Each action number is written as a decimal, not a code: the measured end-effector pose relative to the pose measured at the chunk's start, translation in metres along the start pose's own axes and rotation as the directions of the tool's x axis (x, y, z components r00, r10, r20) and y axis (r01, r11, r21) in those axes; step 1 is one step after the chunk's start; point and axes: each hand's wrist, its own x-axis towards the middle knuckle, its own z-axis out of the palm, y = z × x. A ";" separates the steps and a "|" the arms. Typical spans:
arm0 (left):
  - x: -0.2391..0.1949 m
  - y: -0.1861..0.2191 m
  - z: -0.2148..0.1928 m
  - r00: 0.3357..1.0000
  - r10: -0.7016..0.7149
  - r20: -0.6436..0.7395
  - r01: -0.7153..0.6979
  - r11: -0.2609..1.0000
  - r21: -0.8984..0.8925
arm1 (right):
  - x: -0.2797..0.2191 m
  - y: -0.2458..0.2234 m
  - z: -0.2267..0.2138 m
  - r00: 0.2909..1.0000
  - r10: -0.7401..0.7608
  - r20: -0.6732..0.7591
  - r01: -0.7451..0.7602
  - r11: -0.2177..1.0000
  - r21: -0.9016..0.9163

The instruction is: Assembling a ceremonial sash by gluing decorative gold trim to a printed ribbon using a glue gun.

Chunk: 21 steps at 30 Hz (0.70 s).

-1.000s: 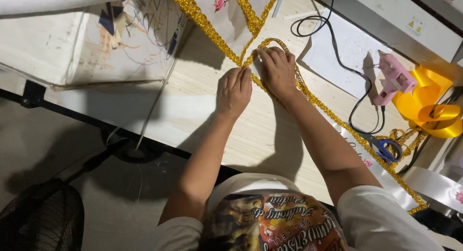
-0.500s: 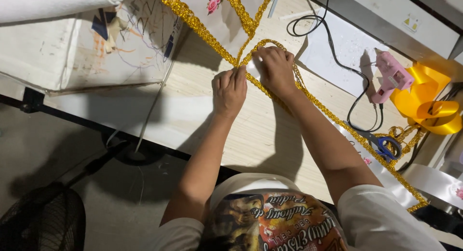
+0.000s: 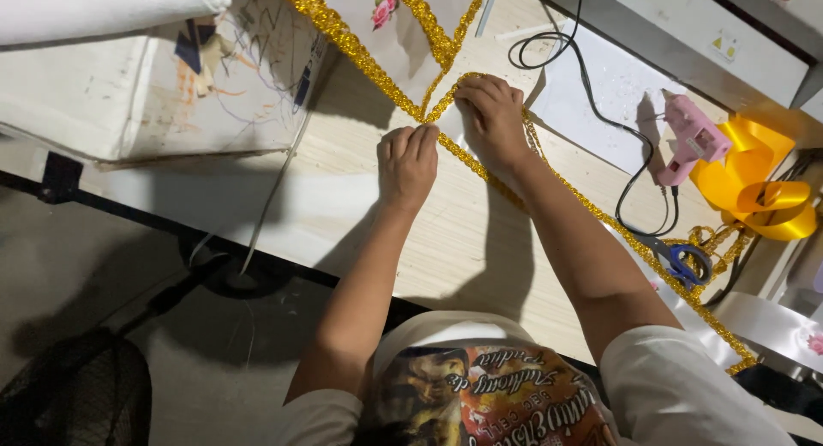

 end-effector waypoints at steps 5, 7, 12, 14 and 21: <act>0.007 0.003 -0.010 0.999 0.023 0.027 -0.023 1.000 0.014 | -0.005 -0.001 -0.005 0.999 0.021 0.025 -0.022 0.998 0.060; 0.009 0.002 -0.005 1.000 0.024 0.016 -0.024 1.000 0.008 | -0.001 -0.001 -0.007 0.999 -0.043 0.028 0.042 0.999 0.018; 0.006 -0.001 -0.004 0.999 0.033 -0.009 -0.033 0.999 0.005 | 0.004 -0.005 -0.004 1.000 -0.020 -0.007 0.020 1.000 -0.001; 0.008 0.000 -0.005 1.000 0.026 -0.017 -0.026 1.000 0.001 | 0.003 0.002 -0.001 0.999 0.050 -0.019 -0.048 0.994 0.103; 0.006 0.000 -0.007 1.000 0.014 0.014 -0.013 1.000 -0.018 | 0.001 -0.008 -0.004 0.996 0.067 -0.059 -0.056 0.985 0.162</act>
